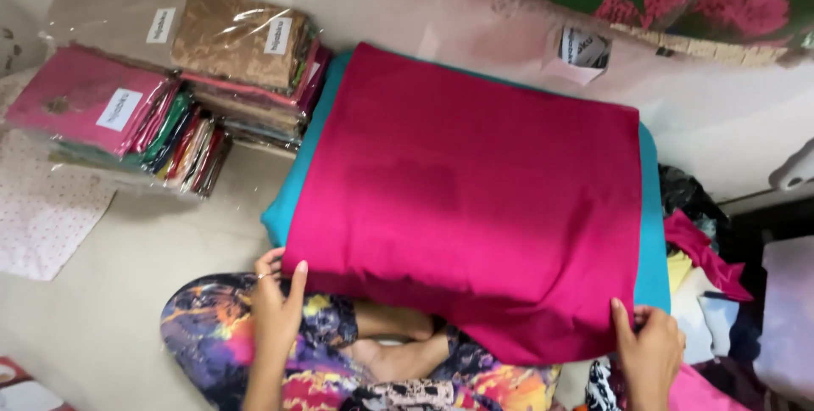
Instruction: Cleaning a garment with a lint roller, folding it, and placing it into a plastic bag for packaging.
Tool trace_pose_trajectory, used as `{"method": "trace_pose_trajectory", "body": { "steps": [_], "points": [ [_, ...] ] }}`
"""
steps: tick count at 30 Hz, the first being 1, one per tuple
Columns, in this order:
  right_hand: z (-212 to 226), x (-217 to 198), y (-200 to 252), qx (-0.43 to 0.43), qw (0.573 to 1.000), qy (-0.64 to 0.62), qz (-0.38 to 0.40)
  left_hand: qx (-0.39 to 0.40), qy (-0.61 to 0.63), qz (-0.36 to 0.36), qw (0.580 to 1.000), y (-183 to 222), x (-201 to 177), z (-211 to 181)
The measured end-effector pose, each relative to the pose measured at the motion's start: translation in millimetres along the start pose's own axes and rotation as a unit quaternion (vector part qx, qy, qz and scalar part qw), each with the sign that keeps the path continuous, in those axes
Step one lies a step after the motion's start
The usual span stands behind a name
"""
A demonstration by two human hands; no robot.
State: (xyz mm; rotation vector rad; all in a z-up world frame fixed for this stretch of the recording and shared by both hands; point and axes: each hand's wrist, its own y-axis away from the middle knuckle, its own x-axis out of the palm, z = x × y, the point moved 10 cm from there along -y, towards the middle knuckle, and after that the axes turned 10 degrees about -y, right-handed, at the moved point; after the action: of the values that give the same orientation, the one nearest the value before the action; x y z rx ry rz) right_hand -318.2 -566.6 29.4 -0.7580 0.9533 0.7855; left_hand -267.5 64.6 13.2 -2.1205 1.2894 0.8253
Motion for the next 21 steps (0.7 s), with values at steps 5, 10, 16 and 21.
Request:
{"method": "trace_pose_trajectory", "body": {
  "steps": [5, 10, 16, 21],
  "points": [
    [-20.9, 4.8, 4.5, 0.071, 0.990, -0.120, -0.016, -0.084, 0.109, -0.011, 0.990, 6.3, 30.2, 42.8],
    [-14.7, -8.2, 16.9, 0.081, 0.935, -0.333, -0.094, -0.079, 0.066, -0.023, 0.994, 10.3, 33.8, 42.8],
    [4.0, -43.9, 20.6, -0.056, 0.944, -0.260, -0.194, -0.067, -0.038, -0.076, 0.994, 15.1, 4.6, 23.5],
    [-11.1, -34.5, 15.8, -0.053, 0.964, -0.209, -0.158, -0.068, -0.161, -0.065, 0.982, 17.9, -2.5, 16.3]
  ]
}}
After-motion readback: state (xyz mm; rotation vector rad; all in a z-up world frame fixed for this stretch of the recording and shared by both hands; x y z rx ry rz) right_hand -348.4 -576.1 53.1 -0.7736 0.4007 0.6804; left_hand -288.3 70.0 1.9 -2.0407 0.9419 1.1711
